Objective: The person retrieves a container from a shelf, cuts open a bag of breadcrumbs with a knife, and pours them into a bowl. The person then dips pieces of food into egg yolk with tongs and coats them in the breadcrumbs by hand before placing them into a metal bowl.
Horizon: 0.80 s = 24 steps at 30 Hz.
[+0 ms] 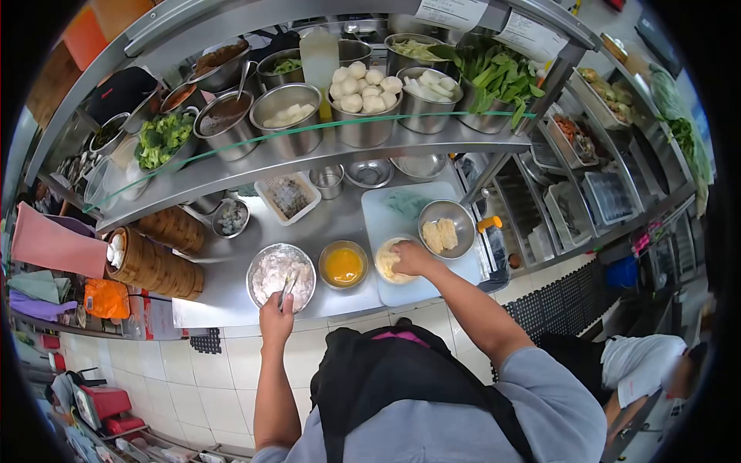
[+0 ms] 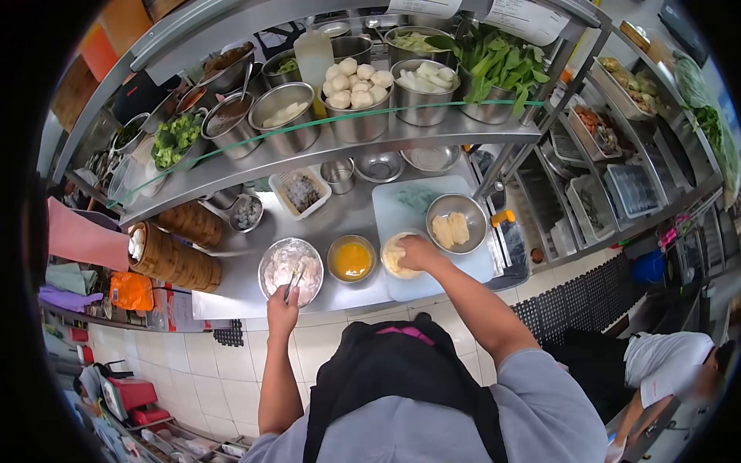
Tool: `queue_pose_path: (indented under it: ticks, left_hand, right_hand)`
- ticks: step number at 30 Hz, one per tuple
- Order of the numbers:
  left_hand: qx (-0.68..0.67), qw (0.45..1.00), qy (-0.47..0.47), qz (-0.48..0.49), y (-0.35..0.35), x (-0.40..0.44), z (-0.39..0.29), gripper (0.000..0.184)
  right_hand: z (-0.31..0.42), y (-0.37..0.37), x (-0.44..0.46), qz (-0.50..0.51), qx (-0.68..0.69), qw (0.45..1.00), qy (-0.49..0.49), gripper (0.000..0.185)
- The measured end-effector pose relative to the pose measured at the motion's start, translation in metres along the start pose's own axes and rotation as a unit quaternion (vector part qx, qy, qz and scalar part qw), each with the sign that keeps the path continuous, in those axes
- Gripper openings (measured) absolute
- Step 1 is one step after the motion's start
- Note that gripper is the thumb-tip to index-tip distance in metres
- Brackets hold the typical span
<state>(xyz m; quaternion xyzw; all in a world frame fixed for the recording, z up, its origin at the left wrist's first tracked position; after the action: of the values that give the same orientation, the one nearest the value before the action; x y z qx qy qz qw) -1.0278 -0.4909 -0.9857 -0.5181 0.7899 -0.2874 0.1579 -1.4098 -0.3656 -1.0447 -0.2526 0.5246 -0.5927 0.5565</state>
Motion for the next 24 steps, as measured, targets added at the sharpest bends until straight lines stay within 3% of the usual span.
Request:
queue_pose_path:
  ticks: [2, 4, 8, 10, 13, 17, 20, 24]
  left_hand:
    - [0.008, 1.000, 0.002, -0.002, 0.000, 0.002, 0.002, 0.033]
    - [0.015, 1.000, 0.001, -0.006, 0.000, 0.002, 0.001, 0.032]
    - [0.007, 1.000, -0.016, -0.008, -0.006, 0.000, 0.001, 0.032]
    - [0.005, 1.000, -0.014, -0.008, -0.007, 0.000, 0.003, 0.031]
    - [0.009, 1.000, -0.021, -0.015, -0.007, 0.001, 0.008, 0.031]
    - [0.002, 0.999, -0.033, -0.008, -0.004, 0.004, 0.007, 0.030]
    - [0.003, 0.999, -0.032, -0.002, 0.001, 0.008, 0.002, 0.031]
    - [0.006, 1.000, -0.023, 0.000, 0.001, 0.008, 0.003, 0.033]
  right_hand:
    - [0.005, -0.006, -0.003, 0.005, 0.001, 1.000, -0.011, 0.049]
    - [0.008, -0.021, -0.010, -0.074, 0.034, 0.997, -0.019, 0.040]
    - [0.012, -0.036, -0.016, -0.096, 0.010, 0.995, -0.001, 0.042]
    - [0.016, -0.037, -0.018, -0.040, -0.032, 0.997, -0.065, 0.029]
    - [0.006, -0.055, -0.002, -0.038, 0.041, 0.998, -0.001, 0.020]
    - [0.009, -0.023, 0.018, -0.038, 0.060, 0.997, -0.030, 0.022]
    - [0.014, 0.002, 0.024, 0.088, 0.009, 0.995, -0.046, 0.028]
    - [0.009, 0.010, 0.027, 0.046, 0.052, 0.996, -0.059, 0.027]
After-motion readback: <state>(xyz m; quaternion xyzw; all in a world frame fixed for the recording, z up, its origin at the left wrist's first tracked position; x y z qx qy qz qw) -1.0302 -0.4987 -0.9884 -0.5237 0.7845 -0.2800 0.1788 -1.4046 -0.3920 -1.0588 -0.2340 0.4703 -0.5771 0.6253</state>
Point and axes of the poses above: each hand's wrist, its own x-axis towards the middle knuckle, its own y-axis out of the palm, z = x × y, the point moved 3 cm from there along x, towards the middle knuckle, and after that the axes turned 8 degrees about -x, right-handed, at the moved point
